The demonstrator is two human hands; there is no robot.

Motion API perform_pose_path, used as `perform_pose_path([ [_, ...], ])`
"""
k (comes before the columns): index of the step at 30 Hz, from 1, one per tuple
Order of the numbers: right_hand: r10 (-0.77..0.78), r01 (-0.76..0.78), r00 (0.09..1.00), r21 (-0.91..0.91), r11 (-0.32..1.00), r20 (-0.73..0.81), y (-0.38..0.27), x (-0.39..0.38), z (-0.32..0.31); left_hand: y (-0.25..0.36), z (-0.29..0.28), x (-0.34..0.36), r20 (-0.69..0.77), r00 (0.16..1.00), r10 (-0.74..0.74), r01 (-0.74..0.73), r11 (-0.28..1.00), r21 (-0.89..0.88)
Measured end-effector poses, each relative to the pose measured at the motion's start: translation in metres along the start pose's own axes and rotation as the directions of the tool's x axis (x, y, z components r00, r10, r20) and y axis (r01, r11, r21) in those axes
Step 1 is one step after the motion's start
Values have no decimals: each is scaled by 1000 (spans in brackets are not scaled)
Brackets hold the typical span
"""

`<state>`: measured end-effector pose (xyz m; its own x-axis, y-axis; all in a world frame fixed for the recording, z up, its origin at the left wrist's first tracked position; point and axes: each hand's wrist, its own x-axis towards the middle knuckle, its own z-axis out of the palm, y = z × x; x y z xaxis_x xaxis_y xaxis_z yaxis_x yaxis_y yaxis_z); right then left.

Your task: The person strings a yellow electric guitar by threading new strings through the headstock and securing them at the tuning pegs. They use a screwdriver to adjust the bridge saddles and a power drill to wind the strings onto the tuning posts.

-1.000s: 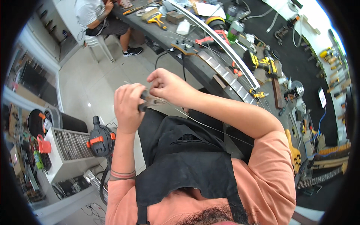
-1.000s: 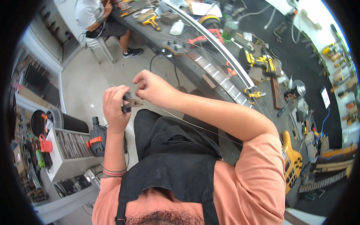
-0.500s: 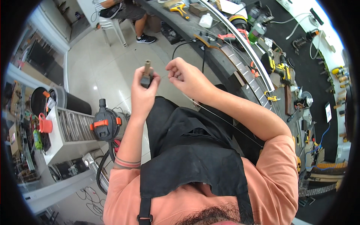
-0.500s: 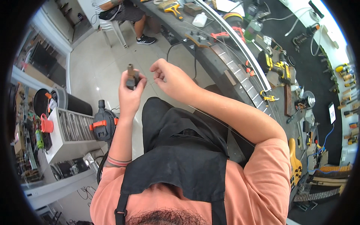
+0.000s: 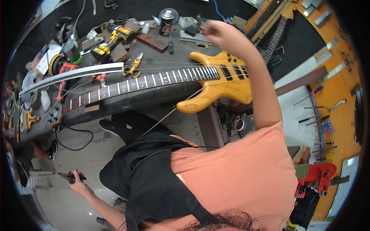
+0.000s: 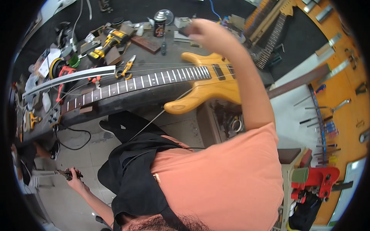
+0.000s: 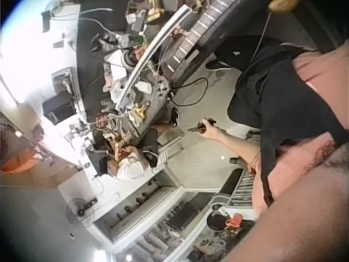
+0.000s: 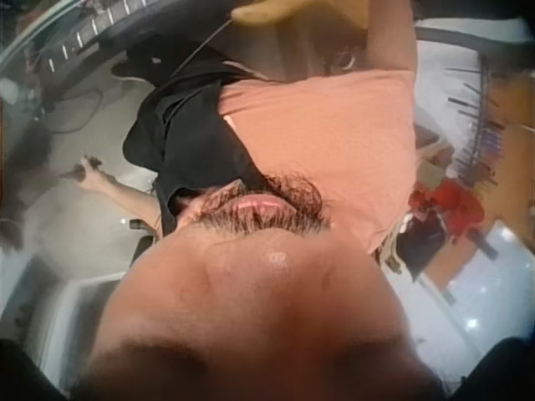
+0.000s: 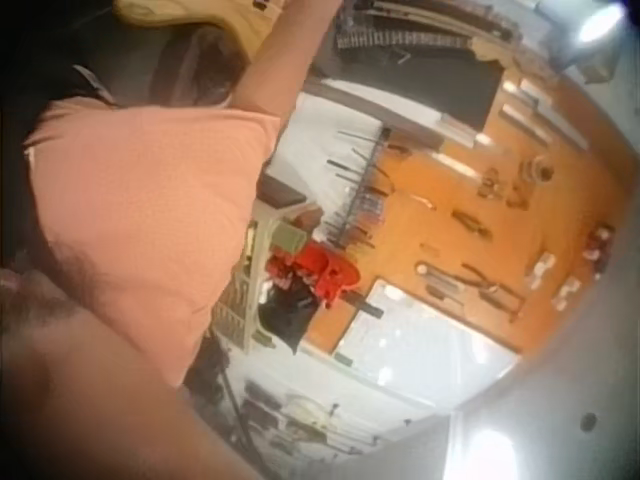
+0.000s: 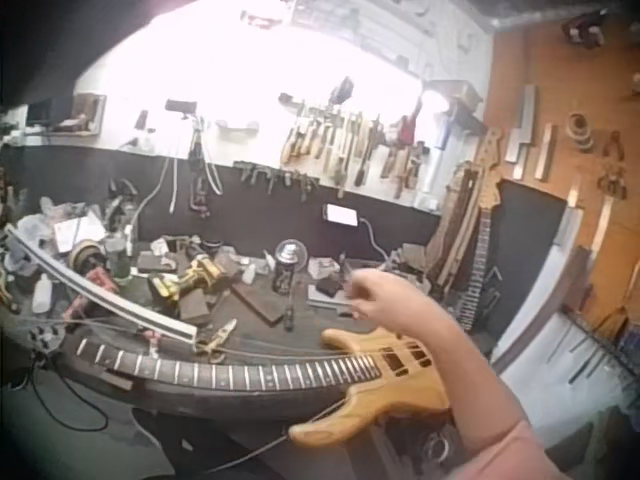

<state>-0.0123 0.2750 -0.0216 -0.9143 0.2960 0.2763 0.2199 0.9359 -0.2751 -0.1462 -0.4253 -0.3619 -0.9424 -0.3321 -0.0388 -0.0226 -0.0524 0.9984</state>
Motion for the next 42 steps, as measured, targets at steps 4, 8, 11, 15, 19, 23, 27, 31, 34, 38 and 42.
perform_pose_path([
  [4,378,-352,924,-250,902,61,154,-97,-32,21,29,22,101,987,123,-127,991,31],
  [8,434,-431,901,-112,895,0,209,-145,-1,44,42,53,83,969,234,-235,972,-4],
  [11,338,-336,941,-145,931,-14,219,-151,16,69,66,66,26,960,278,-277,960,-27],
  [15,214,-216,976,-175,960,-32,220,-146,26,103,80,91,21,941,339,-337,940,-51],
  [19,80,-78,997,-193,978,2,206,-125,32,119,54,130,39,932,360,-360,933,-9],
  [23,57,-56,998,-108,993,6,197,-129,39,156,117,138,28,917,399,-399,911,99],
  [27,83,-100,965,57,993,248,194,-102,50,178,131,184,136,868,477,-496,846,196],
  [31,1,-213,916,484,849,401,126,-33,61,166,125,250,132,838,530,-528,724,443],
  [34,-81,-189,875,491,851,477,36,23,61,182,154,280,189,848,494,-507,656,559],
  [38,-172,-129,866,543,830,468,-91,103,101,206,170,304,295,746,597,-622,466,630],
  [42,-107,-195,750,373,907,653,-168,160,128,206,169,298,269,704,657,-677,508,532],
])
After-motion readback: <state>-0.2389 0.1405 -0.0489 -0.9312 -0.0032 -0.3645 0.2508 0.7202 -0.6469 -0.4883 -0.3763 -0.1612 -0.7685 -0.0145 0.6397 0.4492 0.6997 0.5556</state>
